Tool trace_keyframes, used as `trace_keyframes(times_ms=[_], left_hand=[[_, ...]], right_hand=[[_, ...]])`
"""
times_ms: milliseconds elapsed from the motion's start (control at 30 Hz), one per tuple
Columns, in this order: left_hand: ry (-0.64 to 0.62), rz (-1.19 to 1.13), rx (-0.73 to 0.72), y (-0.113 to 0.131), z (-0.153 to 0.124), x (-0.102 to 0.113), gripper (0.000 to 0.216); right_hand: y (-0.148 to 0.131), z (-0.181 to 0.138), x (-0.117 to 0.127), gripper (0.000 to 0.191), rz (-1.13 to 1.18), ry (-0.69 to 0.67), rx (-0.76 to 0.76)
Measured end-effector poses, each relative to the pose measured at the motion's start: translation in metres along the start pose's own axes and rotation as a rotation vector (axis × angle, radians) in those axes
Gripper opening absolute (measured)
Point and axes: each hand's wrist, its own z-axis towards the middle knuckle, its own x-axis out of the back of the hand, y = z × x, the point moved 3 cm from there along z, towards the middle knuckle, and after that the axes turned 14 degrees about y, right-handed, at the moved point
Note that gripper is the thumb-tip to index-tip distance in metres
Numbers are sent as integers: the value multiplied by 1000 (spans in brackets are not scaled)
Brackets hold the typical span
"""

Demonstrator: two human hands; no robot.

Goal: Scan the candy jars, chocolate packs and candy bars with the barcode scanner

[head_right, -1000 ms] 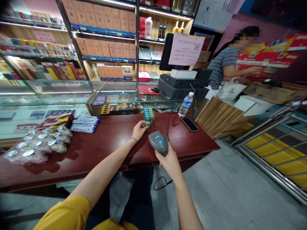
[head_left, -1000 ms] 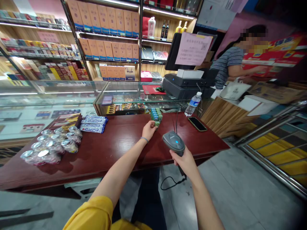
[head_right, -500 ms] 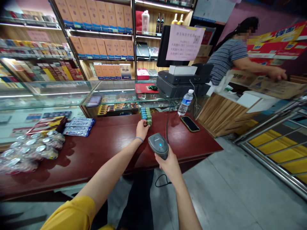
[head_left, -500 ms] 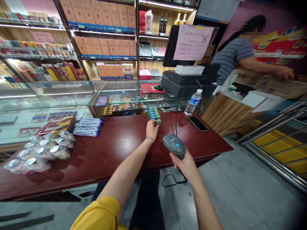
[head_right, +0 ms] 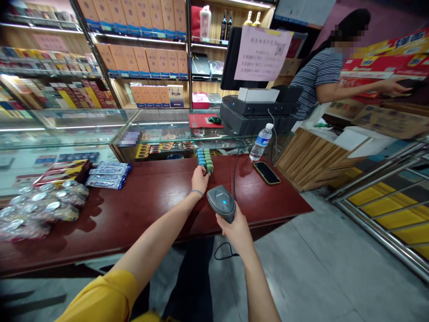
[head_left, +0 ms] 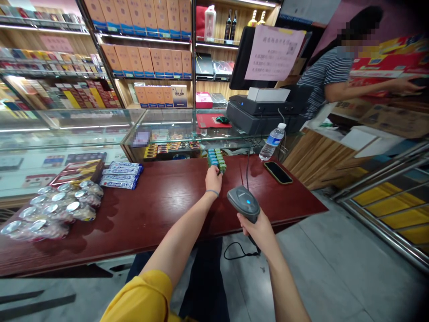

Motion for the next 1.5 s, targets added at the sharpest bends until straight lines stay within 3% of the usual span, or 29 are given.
trace_keyframes(times_ms=[233,400,533,767,933,1100,1300,1500], left_hand=[[7,-33,23,3,-3,6,25],[31,-110,-9,4,-4,43,25],[92,-107,-66,-1,-3,101,21],[241,38,-156,-10,-7,231,19],[328,128,-152,-24,-16,321,19],[412,225,-160,-35,-27,395,16],[507,342,-165,-46,-37,462,14],[549,429,-267,-42,-38,485,25]], right_hand=[[-2,-4,-3,45,1,-9,-15],[-4,-11,-13,44,-4,-17,-15],[-7,-17,-32,43,-11,-54,28],[-28,-38,-73,38,-44,-169,78],[-36,-53,-104,37,-38,-255,114],[-40,-65,-138,43,-55,-359,123],[-66,-90,-167,41,-86,-406,181],[-77,-104,-182,36,-97,-452,185]])
